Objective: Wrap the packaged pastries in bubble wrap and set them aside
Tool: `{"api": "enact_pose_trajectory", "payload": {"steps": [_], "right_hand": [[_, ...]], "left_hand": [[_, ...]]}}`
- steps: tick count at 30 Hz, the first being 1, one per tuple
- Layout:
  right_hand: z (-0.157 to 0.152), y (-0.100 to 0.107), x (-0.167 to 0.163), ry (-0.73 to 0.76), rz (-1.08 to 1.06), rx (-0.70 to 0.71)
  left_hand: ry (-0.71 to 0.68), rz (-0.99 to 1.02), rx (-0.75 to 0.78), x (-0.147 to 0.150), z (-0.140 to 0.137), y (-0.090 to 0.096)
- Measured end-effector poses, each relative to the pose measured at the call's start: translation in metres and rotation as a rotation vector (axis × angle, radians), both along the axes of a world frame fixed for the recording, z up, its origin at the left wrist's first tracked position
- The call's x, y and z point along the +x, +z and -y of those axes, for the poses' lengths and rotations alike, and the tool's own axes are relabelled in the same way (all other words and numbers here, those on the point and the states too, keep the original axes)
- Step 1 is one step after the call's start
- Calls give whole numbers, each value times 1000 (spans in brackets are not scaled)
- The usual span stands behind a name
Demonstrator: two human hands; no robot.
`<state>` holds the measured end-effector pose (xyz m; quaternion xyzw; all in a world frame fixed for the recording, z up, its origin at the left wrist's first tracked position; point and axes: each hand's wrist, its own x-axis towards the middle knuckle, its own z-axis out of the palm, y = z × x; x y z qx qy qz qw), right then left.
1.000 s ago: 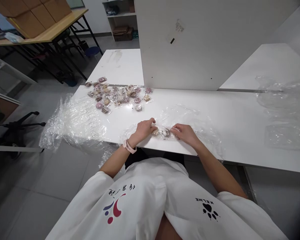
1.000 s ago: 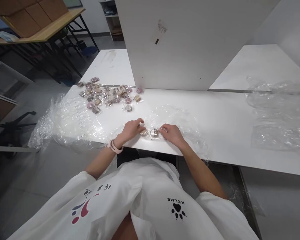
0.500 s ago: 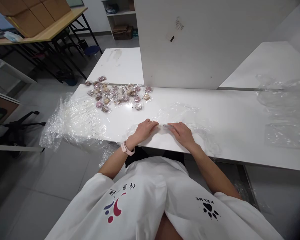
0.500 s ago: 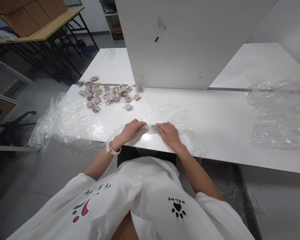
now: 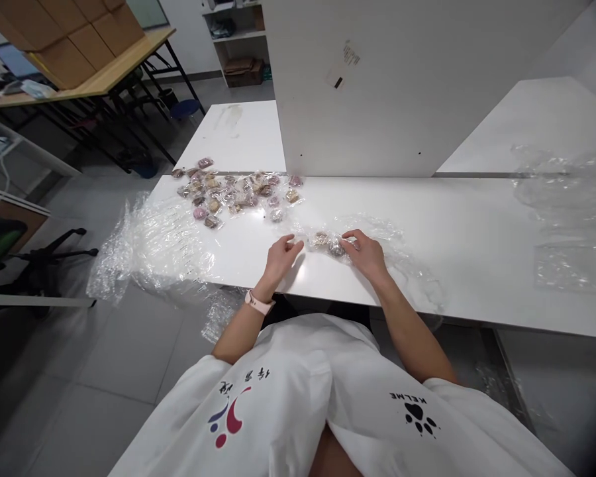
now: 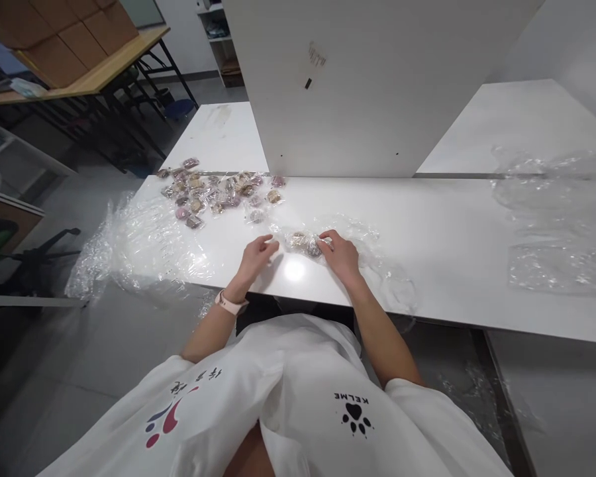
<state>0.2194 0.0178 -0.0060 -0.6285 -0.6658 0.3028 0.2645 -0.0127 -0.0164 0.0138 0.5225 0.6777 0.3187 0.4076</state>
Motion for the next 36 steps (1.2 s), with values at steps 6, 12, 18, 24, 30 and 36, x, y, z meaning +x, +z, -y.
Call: {"api": "enact_pose_trajectory", "payload": {"steps": [6, 12, 18, 24, 30, 36], "right_hand": [[4, -3, -5, -41, 56, 33], [5, -12, -1, 26, 238, 66], [49, -15, 10, 125, 167, 227], [139, -15, 47, -233, 235, 597], [148, -8, 112, -530, 421, 227], [100, 82, 100, 16, -146, -141]], "left_hand": [[-104, 195, 203, 42, -33, 1], [-598, -245, 671, 72, -23, -23], [-793, -414, 745, 82, -21, -33], [-947, -562, 734, 96, -3, -43], [-921, -599, 794, 100, -9, -53], [-888, -548, 838, 99, -12, -49]]}}
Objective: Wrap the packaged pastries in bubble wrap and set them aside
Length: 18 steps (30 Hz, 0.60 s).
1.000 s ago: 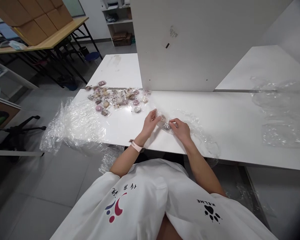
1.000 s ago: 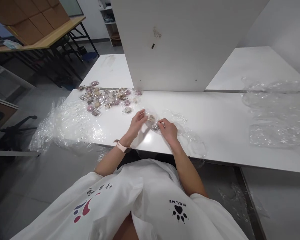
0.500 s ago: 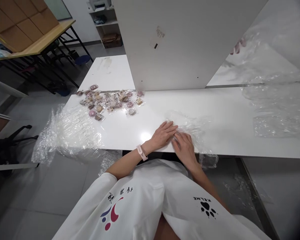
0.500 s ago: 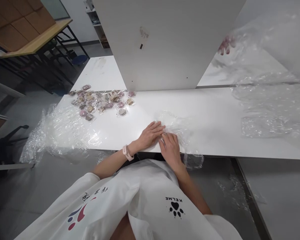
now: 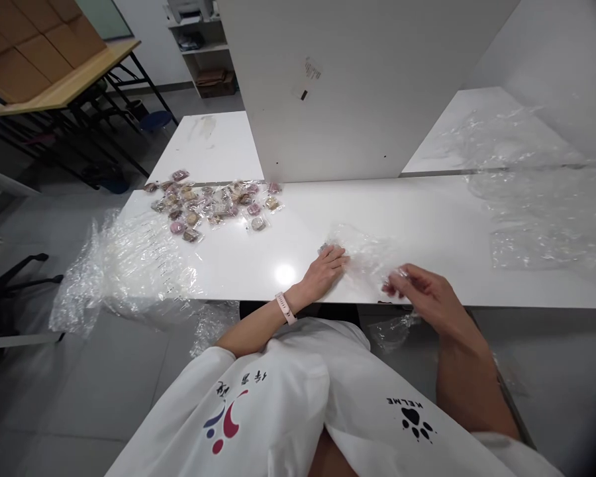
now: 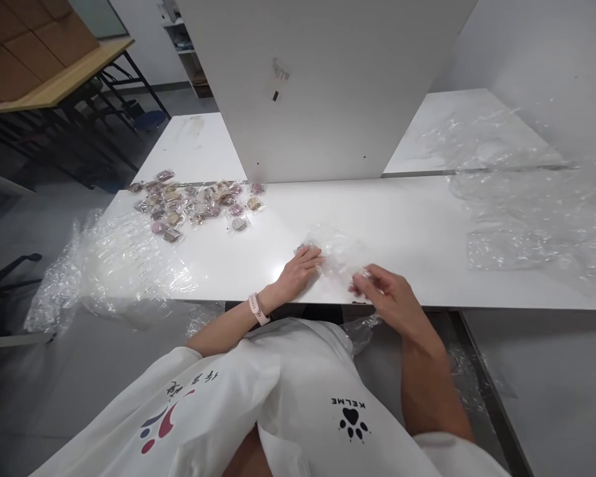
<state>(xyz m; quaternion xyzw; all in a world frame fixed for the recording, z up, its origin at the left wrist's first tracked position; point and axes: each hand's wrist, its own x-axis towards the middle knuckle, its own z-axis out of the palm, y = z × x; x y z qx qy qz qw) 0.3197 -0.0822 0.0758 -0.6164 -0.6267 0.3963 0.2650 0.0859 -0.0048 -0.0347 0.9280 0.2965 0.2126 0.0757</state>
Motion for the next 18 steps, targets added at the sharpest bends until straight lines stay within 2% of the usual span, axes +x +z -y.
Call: {"api": "enact_pose_trajectory", "payload": {"steps": [2, 4, 6, 8, 10, 11, 15, 18], "right_hand": [[-33, 21, -21, 134, -67, 113], [-75, 24, -45, 322, -96, 137], [-116, 11, -68, 540, -170, 24], [-148, -11, -87, 668, -270, -190], [-167, -32, -98, 684, -357, -361], [-171, -40, -101, 674, -378, -395], [-170, -58, -102, 617, -296, -292], [-164, -62, -102, 494, -259, -283]], "left_hand": [[19, 9, -11, -1, 1, 1], [44, -10, -43, -3, 2, 1], [52, -50, -83, -7, 2, 1], [55, -62, -103, -14, 3, 1], [82, -26, -70, -21, 6, 1], [107, 2, -34, -24, 8, 1], [293, 76, 125, -28, 19, -2], [447, 143, 201, -27, 20, -5]]}}
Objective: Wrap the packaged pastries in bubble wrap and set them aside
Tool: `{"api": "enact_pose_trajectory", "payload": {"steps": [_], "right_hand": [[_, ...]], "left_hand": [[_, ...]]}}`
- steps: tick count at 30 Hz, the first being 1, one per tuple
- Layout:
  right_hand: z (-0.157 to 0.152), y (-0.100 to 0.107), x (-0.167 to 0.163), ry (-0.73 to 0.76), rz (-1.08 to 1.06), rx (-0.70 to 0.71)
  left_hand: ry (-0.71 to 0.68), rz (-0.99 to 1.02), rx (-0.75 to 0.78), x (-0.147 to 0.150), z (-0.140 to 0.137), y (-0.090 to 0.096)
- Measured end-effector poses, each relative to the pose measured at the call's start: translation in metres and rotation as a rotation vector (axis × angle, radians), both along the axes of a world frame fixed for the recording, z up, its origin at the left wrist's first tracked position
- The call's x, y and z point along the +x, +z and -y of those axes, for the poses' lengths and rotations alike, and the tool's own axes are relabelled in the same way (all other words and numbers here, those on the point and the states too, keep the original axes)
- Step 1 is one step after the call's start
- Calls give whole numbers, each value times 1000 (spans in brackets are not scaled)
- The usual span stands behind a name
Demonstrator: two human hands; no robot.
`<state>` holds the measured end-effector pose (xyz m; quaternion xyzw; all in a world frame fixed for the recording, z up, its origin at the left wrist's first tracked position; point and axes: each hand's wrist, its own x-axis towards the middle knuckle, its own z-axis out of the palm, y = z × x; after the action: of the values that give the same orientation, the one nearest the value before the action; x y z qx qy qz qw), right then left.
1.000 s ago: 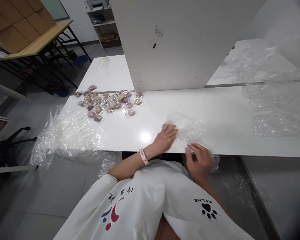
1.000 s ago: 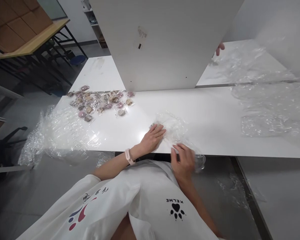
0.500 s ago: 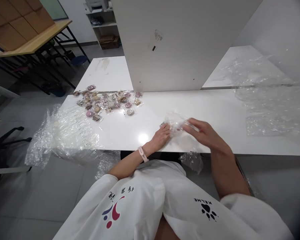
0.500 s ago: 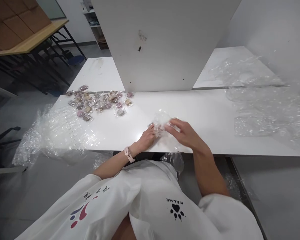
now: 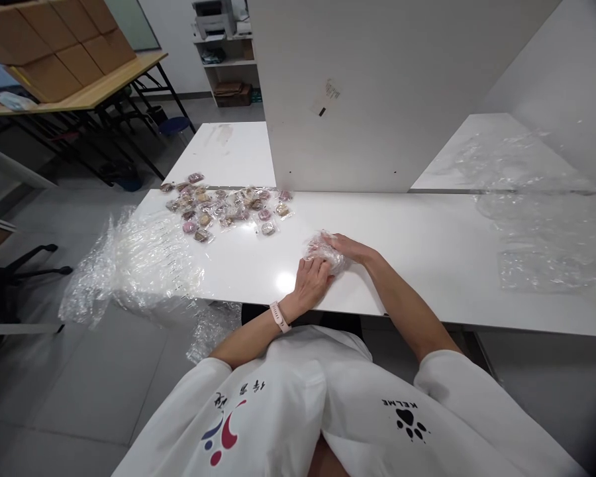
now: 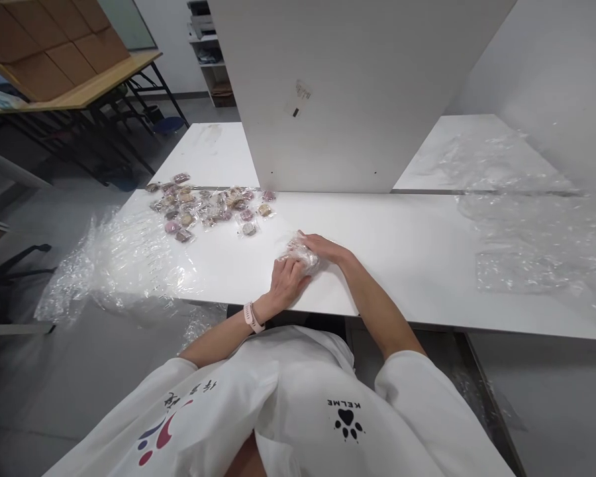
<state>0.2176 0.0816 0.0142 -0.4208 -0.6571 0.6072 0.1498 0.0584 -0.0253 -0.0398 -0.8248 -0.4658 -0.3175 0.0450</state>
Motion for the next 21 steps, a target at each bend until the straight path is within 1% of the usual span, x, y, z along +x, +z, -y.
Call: {"api": "enact_pose_trajectory", "payload": {"steps": [3, 5, 7, 8, 10, 11, 12, 13, 14, 15, 16, 17, 18, 19, 20, 21], "right_hand": [[5, -3, -2, -55, -31, -44], [7, -4, -4, -72, -75, -52], [9, -4, -5, -103, -101, -51], [11, -4, -6, -111, -105, -50], [17, -2, -5, -122, -93, -8], [23, -1, -4, -155, -66, 59], [31, -1, -2, -227, -26, 166], [41, 0, 0, -342, 23, 301], [53, -1, 2, -493, 73, 437], [66, -1, 5, -647, 107, 537], [79, -2, 7, -763, 110, 567], [92, -3, 10, -815, 68, 519], [103, -4, 12, -811, -12, 409], [112, -4, 14, -764, -115, 272], [120, -4, 17, -694, -220, 141], [126, -3, 20, -628, -309, 47]], "left_hand": [[75, 122, 103, -1, -5, 2], [143, 202, 119, -3, -10, 6], [178, 232, 43, -5, -15, 10], [151, 230, -20, -7, -18, 11], [35, 234, -150, -11, -22, 11], [-6, 253, -197, -14, -23, 11], [-8, 287, -221, -17, -24, 11], [33, 331, -218, -20, -25, 13], [102, 375, -185, -23, -26, 15], [182, 409, -125, -24, -25, 20], [254, 426, -56, -23, -24, 26], [300, 418, 1, -21, -22, 33], [309, 381, 36, -16, -18, 41], [274, 312, 40, -11, -14, 50], [200, 217, 14, -5, -9, 59], [95, 107, -36, 1, -4, 68]]}}
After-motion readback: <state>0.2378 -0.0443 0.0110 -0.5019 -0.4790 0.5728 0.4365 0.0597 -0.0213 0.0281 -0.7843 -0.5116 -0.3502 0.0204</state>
